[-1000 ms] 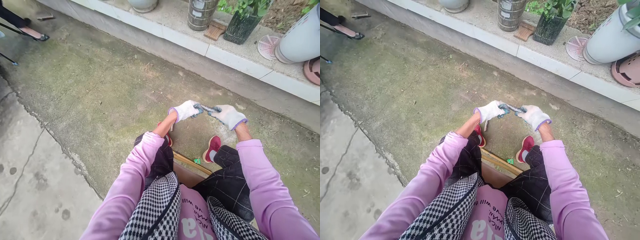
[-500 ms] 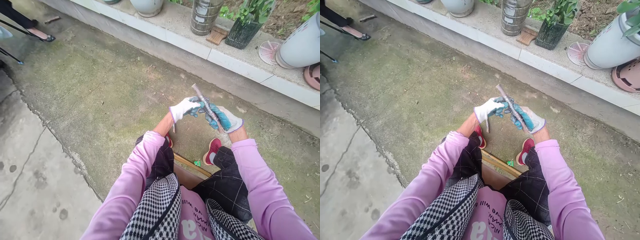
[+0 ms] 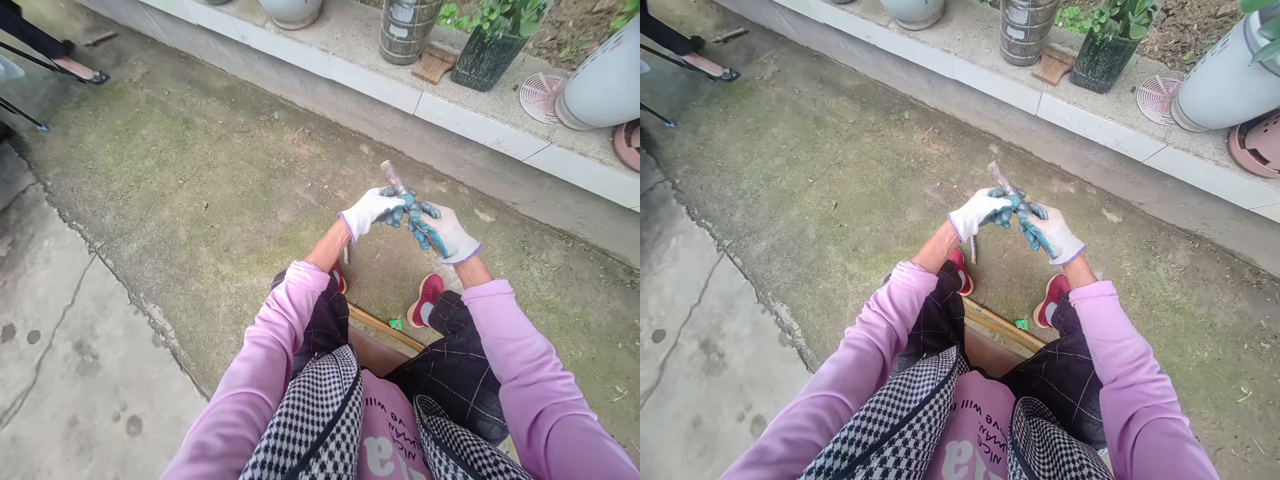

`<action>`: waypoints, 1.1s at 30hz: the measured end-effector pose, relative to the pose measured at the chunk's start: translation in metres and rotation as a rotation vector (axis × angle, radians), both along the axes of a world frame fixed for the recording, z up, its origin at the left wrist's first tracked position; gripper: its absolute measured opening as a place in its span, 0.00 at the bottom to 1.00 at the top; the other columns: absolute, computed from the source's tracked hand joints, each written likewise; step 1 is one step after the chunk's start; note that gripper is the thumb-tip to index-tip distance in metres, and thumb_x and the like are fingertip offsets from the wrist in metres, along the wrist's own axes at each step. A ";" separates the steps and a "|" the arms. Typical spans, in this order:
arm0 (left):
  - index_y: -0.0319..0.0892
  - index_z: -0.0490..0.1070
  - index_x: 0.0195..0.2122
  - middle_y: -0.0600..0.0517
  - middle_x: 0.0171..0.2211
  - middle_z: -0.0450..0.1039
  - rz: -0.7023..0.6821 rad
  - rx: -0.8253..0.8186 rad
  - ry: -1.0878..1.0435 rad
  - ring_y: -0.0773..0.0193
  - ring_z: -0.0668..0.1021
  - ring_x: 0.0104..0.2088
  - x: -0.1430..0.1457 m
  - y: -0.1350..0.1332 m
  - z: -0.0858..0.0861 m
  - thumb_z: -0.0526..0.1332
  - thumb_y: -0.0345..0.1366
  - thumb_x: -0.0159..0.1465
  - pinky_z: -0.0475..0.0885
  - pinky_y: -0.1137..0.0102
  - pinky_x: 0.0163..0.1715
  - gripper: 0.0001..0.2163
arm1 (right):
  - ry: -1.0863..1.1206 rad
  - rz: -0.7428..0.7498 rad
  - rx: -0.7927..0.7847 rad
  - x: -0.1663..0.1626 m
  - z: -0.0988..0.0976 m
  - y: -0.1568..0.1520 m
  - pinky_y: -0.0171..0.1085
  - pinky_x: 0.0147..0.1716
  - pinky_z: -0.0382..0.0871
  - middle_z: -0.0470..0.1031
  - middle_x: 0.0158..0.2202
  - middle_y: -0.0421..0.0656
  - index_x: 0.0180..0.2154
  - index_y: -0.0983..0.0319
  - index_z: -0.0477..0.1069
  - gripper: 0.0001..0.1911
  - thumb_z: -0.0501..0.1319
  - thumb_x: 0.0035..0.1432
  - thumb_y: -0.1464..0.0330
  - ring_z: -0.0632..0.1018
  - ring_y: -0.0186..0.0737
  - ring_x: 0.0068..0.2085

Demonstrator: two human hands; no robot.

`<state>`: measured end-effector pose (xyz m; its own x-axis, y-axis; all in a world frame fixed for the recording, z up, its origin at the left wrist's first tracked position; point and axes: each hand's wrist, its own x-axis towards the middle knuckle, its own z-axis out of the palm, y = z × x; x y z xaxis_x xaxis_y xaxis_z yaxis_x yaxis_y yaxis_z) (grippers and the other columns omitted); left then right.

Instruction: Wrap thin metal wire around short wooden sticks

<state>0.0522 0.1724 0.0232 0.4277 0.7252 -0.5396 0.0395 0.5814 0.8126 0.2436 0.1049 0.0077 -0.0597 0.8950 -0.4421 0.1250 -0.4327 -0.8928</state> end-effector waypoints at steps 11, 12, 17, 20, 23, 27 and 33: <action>0.37 0.81 0.50 0.52 0.26 0.83 -0.029 -0.011 0.036 0.69 0.79 0.23 0.001 0.001 -0.013 0.72 0.45 0.82 0.78 0.74 0.33 0.14 | -0.414 -0.005 0.046 0.017 -0.006 0.014 0.36 0.22 0.70 0.76 0.28 0.39 0.45 0.56 0.83 0.16 0.75 0.60 0.55 0.73 0.39 0.26; 0.36 0.82 0.50 0.52 0.26 0.83 -0.039 0.003 0.035 0.70 0.78 0.22 0.000 0.001 -0.015 0.70 0.42 0.82 0.78 0.75 0.32 0.12 | -0.398 -0.034 0.048 0.020 -0.007 0.015 0.36 0.21 0.69 0.76 0.29 0.40 0.45 0.57 0.82 0.16 0.75 0.60 0.55 0.73 0.39 0.26; 0.37 0.83 0.42 0.57 0.22 0.76 -0.130 0.087 0.057 0.72 0.75 0.21 -0.003 -0.002 -0.017 0.68 0.29 0.74 0.74 0.77 0.27 0.04 | -0.096 -0.210 0.051 0.031 -0.005 0.020 0.35 0.16 0.63 0.75 0.28 0.38 0.46 0.58 0.80 0.27 0.81 0.53 0.49 0.69 0.35 0.22; 0.37 0.82 0.39 0.55 0.23 0.76 -0.242 0.112 0.086 0.70 0.76 0.23 -0.003 -0.006 -0.017 0.66 0.28 0.72 0.73 0.76 0.27 0.05 | 0.106 -0.176 0.074 0.033 0.007 0.015 0.34 0.15 0.58 0.71 0.25 0.36 0.47 0.58 0.82 0.32 0.83 0.52 0.44 0.66 0.33 0.21; 0.39 0.81 0.38 0.56 0.22 0.72 -0.313 0.196 0.189 0.69 0.73 0.23 -0.005 -0.007 -0.021 0.64 0.28 0.70 0.71 0.75 0.28 0.06 | 0.202 0.041 0.013 0.035 0.020 0.003 0.34 0.15 0.55 0.69 0.24 0.35 0.46 0.59 0.83 0.34 0.84 0.51 0.42 0.63 0.31 0.20; 0.41 0.80 0.34 0.56 0.25 0.73 -0.353 0.325 0.285 0.67 0.73 0.28 -0.014 0.000 -0.027 0.66 0.27 0.64 0.71 0.74 0.32 0.04 | 0.122 0.508 -0.209 0.036 0.021 -0.009 0.36 0.16 0.60 0.75 0.25 0.38 0.43 0.61 0.83 0.35 0.86 0.46 0.42 0.67 0.33 0.21; 0.42 0.77 0.32 0.56 0.24 0.72 -0.494 0.387 0.410 0.66 0.72 0.27 -0.019 -0.003 -0.028 0.65 0.27 0.63 0.67 0.70 0.32 0.05 | -0.630 0.814 -0.158 0.037 -0.019 0.000 0.38 0.26 0.65 0.76 0.25 0.40 0.33 0.57 0.79 0.19 0.78 0.59 0.50 0.73 0.39 0.25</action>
<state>0.0330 0.1691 -0.0052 0.5719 0.6713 -0.4714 0.5654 0.0937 0.8194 0.2803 0.1053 -0.0108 -0.3372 0.6165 -0.7115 0.8554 -0.1150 -0.5051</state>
